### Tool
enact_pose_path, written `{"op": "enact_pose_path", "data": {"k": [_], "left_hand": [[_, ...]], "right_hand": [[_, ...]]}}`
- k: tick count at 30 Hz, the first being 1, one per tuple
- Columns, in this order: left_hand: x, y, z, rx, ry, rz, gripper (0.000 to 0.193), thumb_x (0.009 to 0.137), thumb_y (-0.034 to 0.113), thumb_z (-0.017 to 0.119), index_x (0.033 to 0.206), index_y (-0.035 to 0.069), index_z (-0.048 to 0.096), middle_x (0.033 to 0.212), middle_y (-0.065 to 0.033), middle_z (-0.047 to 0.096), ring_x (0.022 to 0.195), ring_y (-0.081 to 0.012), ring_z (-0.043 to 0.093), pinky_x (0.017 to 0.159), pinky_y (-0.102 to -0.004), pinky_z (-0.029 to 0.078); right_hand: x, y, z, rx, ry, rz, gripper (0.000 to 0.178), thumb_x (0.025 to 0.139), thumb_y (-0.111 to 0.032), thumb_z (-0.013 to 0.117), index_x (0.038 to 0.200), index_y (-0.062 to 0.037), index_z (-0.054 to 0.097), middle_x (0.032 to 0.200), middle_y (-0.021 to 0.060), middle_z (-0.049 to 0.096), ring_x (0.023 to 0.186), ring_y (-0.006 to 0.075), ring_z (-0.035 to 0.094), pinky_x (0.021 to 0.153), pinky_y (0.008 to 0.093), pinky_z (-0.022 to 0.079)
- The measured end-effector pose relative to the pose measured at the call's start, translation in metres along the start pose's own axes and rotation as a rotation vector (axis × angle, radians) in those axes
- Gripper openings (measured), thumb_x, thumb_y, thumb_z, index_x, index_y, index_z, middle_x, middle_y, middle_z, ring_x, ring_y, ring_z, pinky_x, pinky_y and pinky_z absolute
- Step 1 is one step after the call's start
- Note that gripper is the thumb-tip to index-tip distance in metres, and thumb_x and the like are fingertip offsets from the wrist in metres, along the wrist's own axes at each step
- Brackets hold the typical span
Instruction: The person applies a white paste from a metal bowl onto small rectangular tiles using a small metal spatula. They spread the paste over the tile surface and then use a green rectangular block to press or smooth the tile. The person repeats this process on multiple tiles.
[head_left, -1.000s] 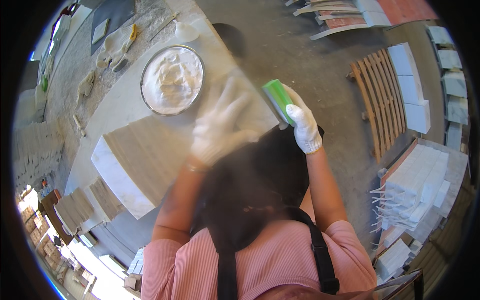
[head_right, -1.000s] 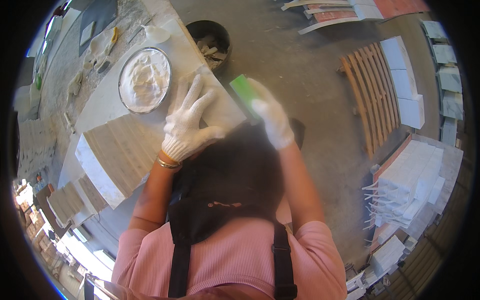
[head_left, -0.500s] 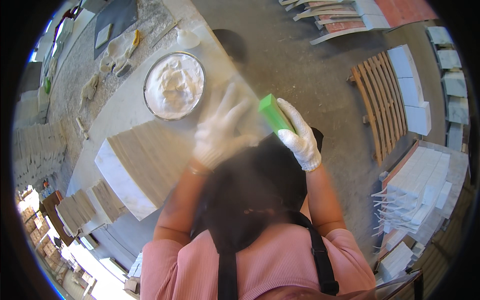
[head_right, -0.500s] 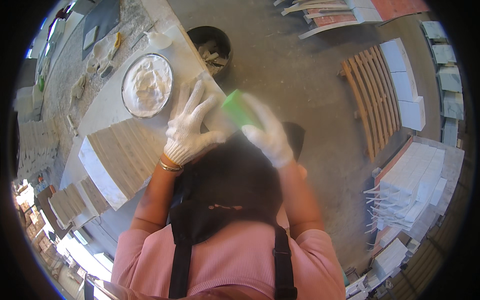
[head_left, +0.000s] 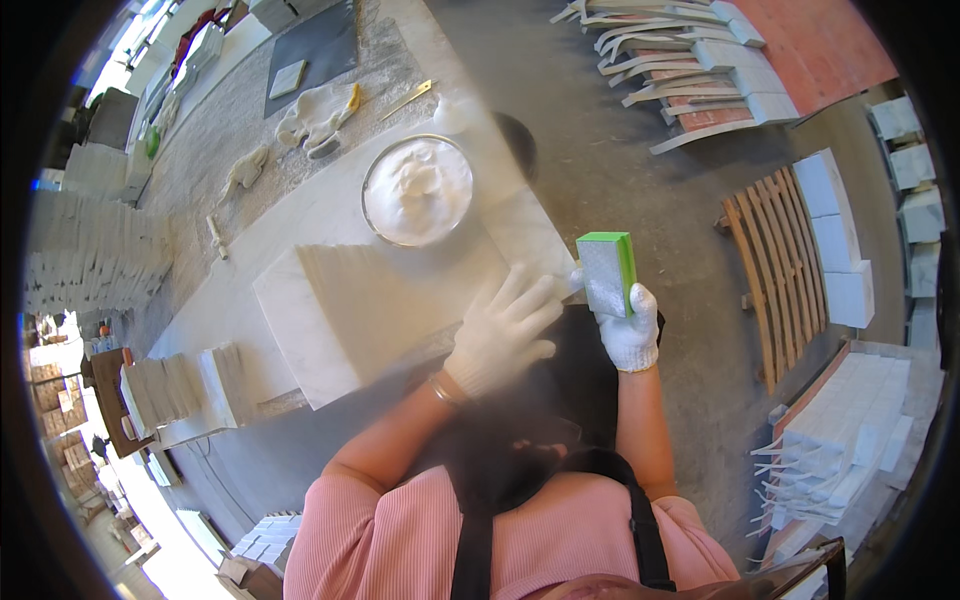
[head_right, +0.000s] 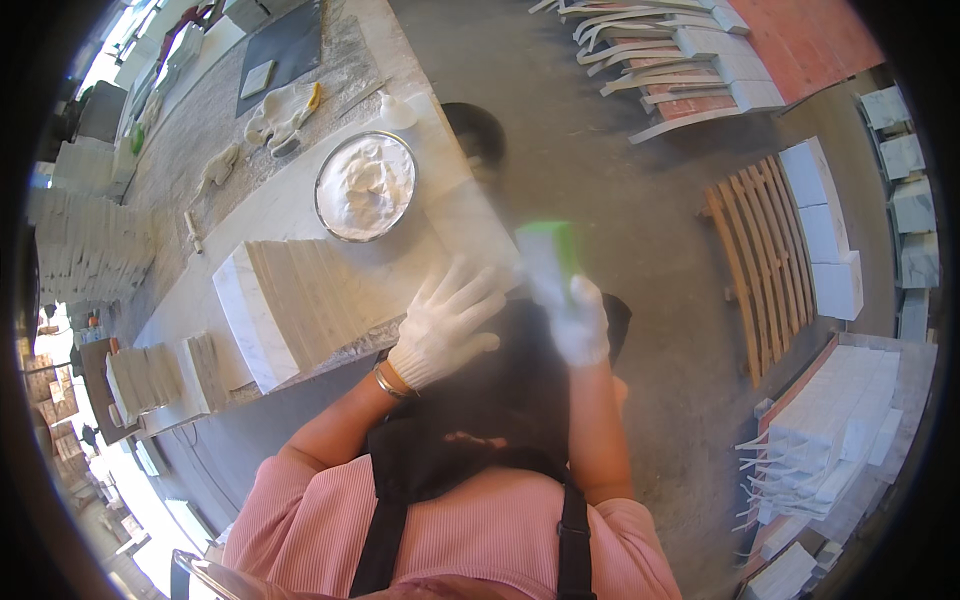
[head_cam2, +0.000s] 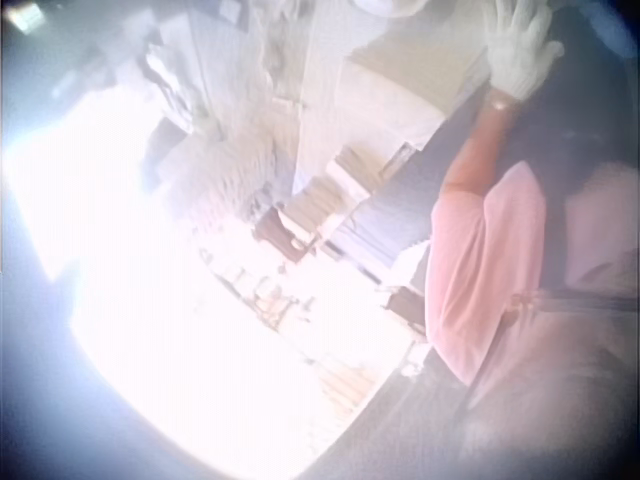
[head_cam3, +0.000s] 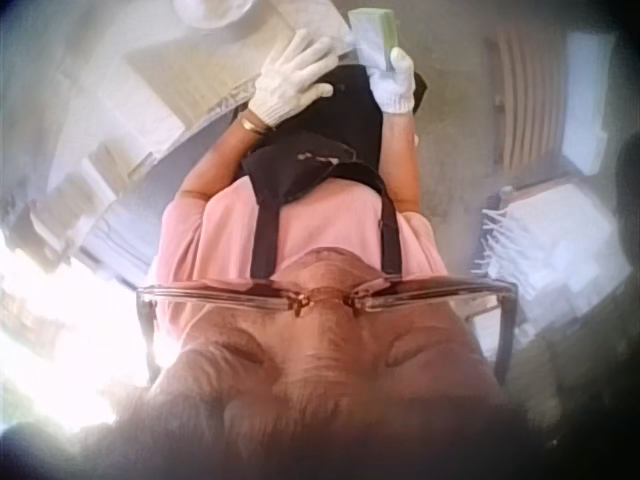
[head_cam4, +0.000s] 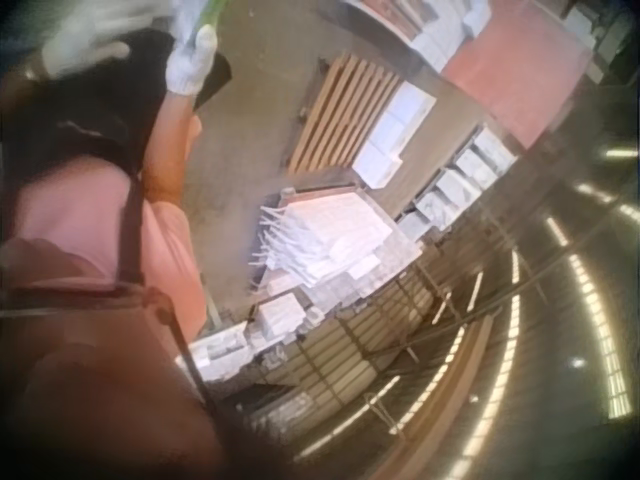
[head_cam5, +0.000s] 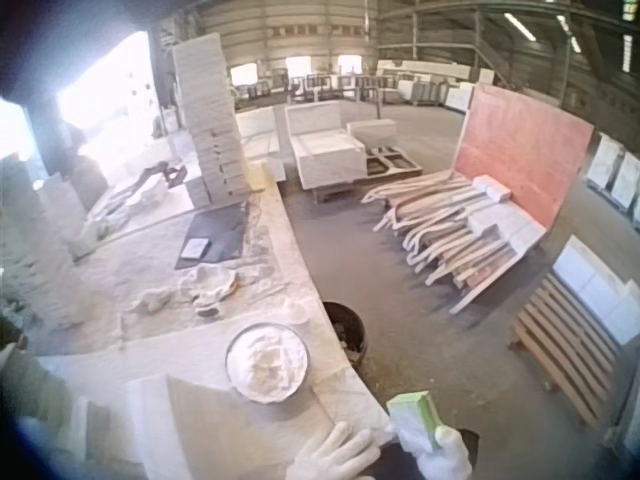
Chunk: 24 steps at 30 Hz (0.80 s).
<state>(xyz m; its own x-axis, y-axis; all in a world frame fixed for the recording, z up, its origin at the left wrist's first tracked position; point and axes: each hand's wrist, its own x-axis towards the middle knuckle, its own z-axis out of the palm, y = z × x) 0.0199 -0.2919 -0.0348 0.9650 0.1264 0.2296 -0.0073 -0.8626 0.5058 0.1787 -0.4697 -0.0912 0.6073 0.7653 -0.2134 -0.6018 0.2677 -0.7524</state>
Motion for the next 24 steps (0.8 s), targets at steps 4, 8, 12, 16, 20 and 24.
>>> {"op": "enact_pose_path", "data": {"k": [4,8,12,16,20,24], "left_hand": [[-0.003,0.002,-0.008,-0.014,0.013,0.004,0.052,0.071,0.02,0.085,0.119,0.01,0.067,0.137,-0.003,0.058,0.132,-0.033,0.054,0.095,-0.0448,0.052],[-0.004,-0.003,-0.009,-0.022,0.046,0.034,0.052,0.071,0.018,0.084,0.12,0.011,0.067,0.136,-0.0013,0.059,0.127,-0.0295,0.056,0.093,-0.0431,0.052],[-0.01,-0.005,-0.001,-0.081,0.062,-0.014,0.054,0.069,0.018,0.087,0.119,0.013,0.07,0.141,-0.0043,0.064,0.132,-0.0373,0.057,0.103,-0.0492,0.051],[-0.019,-0.012,0.0,-0.143,0.117,-0.04,0.054,0.078,0.017,0.083,0.129,0.01,0.068,0.136,-0.0092,0.065,0.127,-0.0396,0.06,0.103,-0.0486,0.052],[-0.032,-0.008,-0.004,-0.492,0.163,-0.493,0.058,0.092,0.021,0.078,0.145,0.005,0.061,0.137,-0.0165,0.067,0.123,-0.0371,0.065,0.107,-0.0464,0.052],[-0.032,-0.007,-0.005,-1.256,0.187,-0.964,0.063,0.1,0.031,0.07,0.157,0.011,0.051,0.119,-0.0048,0.071,0.098,-0.0146,0.069,0.079,-0.0341,0.057]], "right_hand": [[-0.004,-0.026,0.008,-0.208,-0.002,0.097,0.091,0.09,-0.058,0.068,0.153,0.0047,0.053,0.146,0.0188,0.065,0.13,0.0301,0.065,0.115,0.0426,0.046],[-0.018,-0.045,0.001,-0.33,0.007,0.187,0.084,0.09,-0.055,0.07,0.147,0.0057,0.059,0.137,0.0206,0.07,0.124,0.0314,0.07,0.108,0.0427,0.053],[-0.013,-0.032,0.003,-0.083,0.111,0.088,0.081,0.093,-0.053,0.068,0.147,0.0058,0.059,0.139,0.0218,0.069,0.128,0.0335,0.068,0.114,0.044,0.05],[0.011,-0.022,0.019,-0.14,-0.064,0.053,0.084,0.091,-0.048,0.072,0.152,0.0066,0.053,0.149,0.0213,0.062,0.137,0.0327,0.062,0.12,0.0445,0.043],[0.026,-0.027,0.035,-0.327,-0.121,0.065,0.083,0.089,-0.043,0.071,0.153,0.0067,0.051,0.151,0.0199,0.061,0.138,0.0311,0.061,0.119,0.0428,0.045],[0.015,-0.024,0.044,-0.233,-0.147,0.027,0.078,0.091,-0.034,0.069,0.153,0.009,0.05,0.153,0.0212,0.059,0.141,0.031,0.058,0.122,0.0429,0.042]]}}
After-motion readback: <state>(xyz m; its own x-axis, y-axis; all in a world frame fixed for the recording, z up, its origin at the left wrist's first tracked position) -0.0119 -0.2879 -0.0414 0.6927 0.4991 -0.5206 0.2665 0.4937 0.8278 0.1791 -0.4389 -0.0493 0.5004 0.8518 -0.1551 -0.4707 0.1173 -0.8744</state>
